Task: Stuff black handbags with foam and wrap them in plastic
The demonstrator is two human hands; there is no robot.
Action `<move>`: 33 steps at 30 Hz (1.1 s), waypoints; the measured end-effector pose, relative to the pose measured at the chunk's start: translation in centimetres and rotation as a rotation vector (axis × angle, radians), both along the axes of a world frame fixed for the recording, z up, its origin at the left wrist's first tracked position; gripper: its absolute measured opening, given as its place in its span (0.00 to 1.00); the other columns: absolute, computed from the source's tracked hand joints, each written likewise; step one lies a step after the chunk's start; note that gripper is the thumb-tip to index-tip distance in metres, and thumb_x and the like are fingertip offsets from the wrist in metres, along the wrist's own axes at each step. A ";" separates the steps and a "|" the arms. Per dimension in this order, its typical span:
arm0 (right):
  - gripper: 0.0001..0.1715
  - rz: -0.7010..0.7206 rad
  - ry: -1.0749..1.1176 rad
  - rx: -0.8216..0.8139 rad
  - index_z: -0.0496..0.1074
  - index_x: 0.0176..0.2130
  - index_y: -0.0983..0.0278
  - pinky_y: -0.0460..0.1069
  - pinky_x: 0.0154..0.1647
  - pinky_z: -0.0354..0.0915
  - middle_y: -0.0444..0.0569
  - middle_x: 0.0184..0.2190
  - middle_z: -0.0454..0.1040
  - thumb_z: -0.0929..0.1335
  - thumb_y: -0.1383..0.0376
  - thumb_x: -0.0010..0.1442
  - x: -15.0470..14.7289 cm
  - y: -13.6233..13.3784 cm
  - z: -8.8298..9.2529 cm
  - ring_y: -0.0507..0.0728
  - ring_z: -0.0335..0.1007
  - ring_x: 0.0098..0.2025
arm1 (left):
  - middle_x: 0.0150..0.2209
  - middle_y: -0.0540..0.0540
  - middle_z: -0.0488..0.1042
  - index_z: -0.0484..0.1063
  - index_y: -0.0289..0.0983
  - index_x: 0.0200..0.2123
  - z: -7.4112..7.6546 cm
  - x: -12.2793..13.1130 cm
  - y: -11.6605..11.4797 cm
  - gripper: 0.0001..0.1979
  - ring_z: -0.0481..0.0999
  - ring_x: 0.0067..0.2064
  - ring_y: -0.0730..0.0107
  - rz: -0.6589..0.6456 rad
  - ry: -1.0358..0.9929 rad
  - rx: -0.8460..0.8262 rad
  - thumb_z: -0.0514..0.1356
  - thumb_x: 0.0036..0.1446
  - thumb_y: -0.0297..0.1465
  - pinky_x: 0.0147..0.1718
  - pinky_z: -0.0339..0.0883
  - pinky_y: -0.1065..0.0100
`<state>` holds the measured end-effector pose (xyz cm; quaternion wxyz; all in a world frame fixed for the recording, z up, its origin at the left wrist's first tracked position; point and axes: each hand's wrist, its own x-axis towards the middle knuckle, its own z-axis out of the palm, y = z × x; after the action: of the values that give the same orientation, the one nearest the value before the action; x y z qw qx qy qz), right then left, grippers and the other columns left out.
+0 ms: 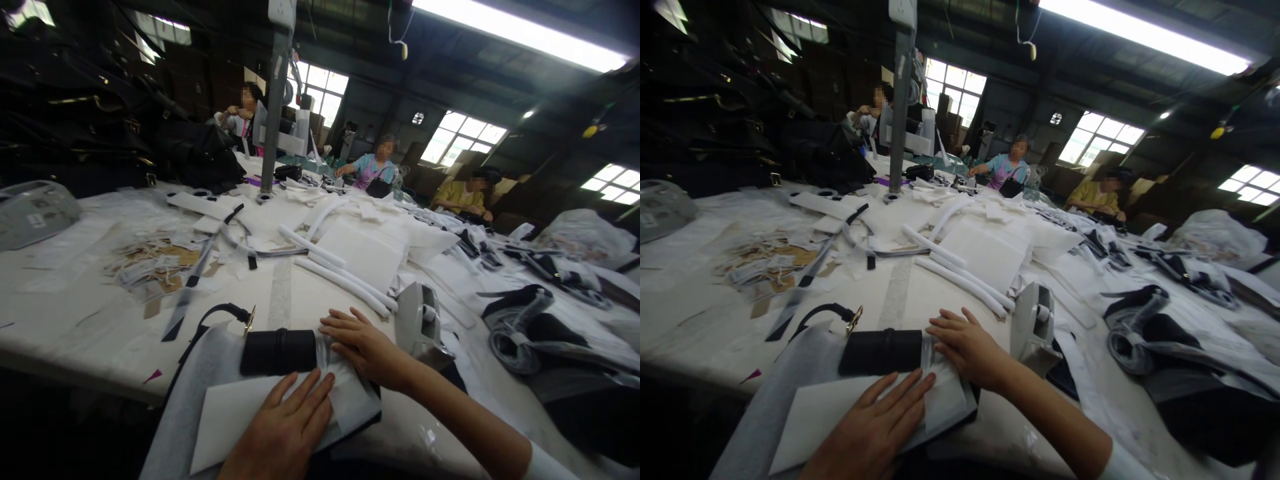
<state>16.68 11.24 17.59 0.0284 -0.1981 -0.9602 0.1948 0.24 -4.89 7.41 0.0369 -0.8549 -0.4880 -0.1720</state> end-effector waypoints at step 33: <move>0.21 -0.076 0.574 0.421 0.67 0.60 0.61 0.56 0.64 0.63 0.50 0.57 0.73 0.61 0.71 0.70 3.5 -3.7 -8.6 0.55 0.63 0.63 | 0.65 0.41 0.62 0.58 0.37 0.64 4.6 -3.6 5.2 0.26 0.60 0.66 0.59 -0.004 0.210 0.068 0.53 0.62 0.22 0.61 0.61 0.53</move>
<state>20.20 7.58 8.97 0.3446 -0.1607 -0.9241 0.0390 -3.36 0.32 12.00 0.1167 -0.8675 -0.4735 -0.0981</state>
